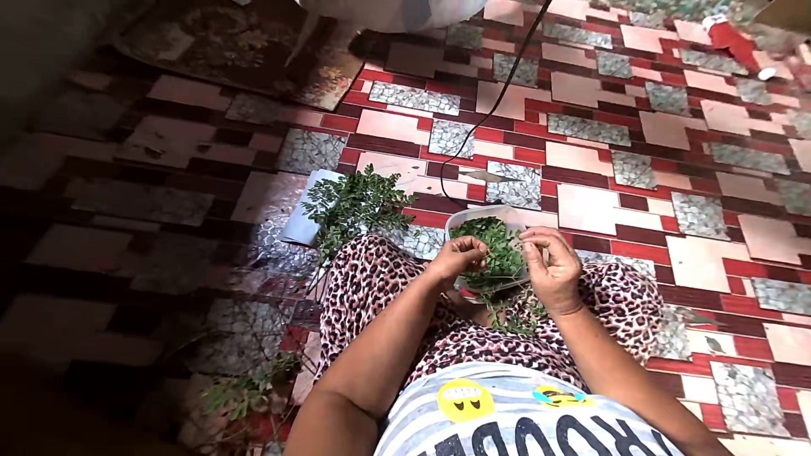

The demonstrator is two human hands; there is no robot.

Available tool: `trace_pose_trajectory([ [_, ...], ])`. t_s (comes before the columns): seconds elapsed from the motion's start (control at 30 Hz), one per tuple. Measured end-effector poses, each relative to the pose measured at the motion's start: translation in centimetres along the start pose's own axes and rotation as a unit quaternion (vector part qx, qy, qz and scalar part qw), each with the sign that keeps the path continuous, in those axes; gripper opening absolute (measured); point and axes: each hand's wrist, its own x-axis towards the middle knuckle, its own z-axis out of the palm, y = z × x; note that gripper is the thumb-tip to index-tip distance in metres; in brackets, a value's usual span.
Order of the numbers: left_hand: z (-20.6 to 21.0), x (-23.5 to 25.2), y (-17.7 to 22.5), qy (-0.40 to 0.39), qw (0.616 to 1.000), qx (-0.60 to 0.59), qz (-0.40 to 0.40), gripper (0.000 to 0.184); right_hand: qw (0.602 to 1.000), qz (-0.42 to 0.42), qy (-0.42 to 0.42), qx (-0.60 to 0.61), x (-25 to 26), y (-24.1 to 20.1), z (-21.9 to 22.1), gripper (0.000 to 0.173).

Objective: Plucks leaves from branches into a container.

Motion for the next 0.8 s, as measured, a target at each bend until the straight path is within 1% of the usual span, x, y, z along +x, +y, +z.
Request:
trace_pose_trajectory([
  [0.07, 0.2, 0.0, 0.0, -0.001, 1.0, -0.002, -0.004, 0.01, 0.999, 0.015, -0.044, 0.005, 0.0, -0.2, 0.0, 0.013],
  [0.1, 0.3, 0.0, 0.1, 0.002, 1.0, -0.004, -0.009, 0.011, 0.995, 0.05, -0.085, 0.002, -0.1, -0.2, 0.1, 0.013],
  [0.17, 0.4, 0.1, 0.2, 0.007, 1.0, -0.003, -0.023, 0.012, 0.976, 0.157, -0.152, -0.006, -0.3, -0.2, 0.5, 0.015],
  [0.27, 0.3, 0.2, 0.1, 0.001, 1.0, 0.0, -0.026, 0.013, 0.939, 0.29, -0.185, 0.008, 0.1, 0.0, 1.0, 0.019],
  [0.33, 0.2, 0.2, -0.1, -0.005, 1.0, 0.006, -0.025, 0.014, 0.919, 0.336, -0.201, 0.032, 0.6, 0.2, 1.1, 0.018],
  [0.43, 0.3, 0.3, 0.0, -0.005, 1.0, 0.008, -0.026, 0.014, 0.913, 0.348, -0.201, 0.072, 1.2, 0.7, 1.5, 0.007],
  [0.5, 0.3, 0.2, 0.0, -0.003, 1.0, 0.007, -0.025, 0.013, 0.913, 0.344, -0.203, 0.079, 1.2, 0.9, 1.7, 0.003],
  [0.6, 0.1, 0.2, -0.1, -0.009, 1.0, 0.011, -0.019, 0.013, 0.913, 0.348, -0.196, 0.082, 1.3, 1.1, 1.7, 0.006],
  [0.7, 0.0, 0.2, -0.2, 0.001, 1.0, 0.003, -0.021, 0.013, 0.909, 0.364, -0.194, 0.055, 1.5, 1.1, 1.1, 0.01],
  [0.8, 0.0, 0.3, -0.1, 0.006, 1.0, -0.003, -0.021, 0.013, 0.894, 0.391, -0.213, 0.051, 1.5, 1.3, 0.6, 0.018],
])
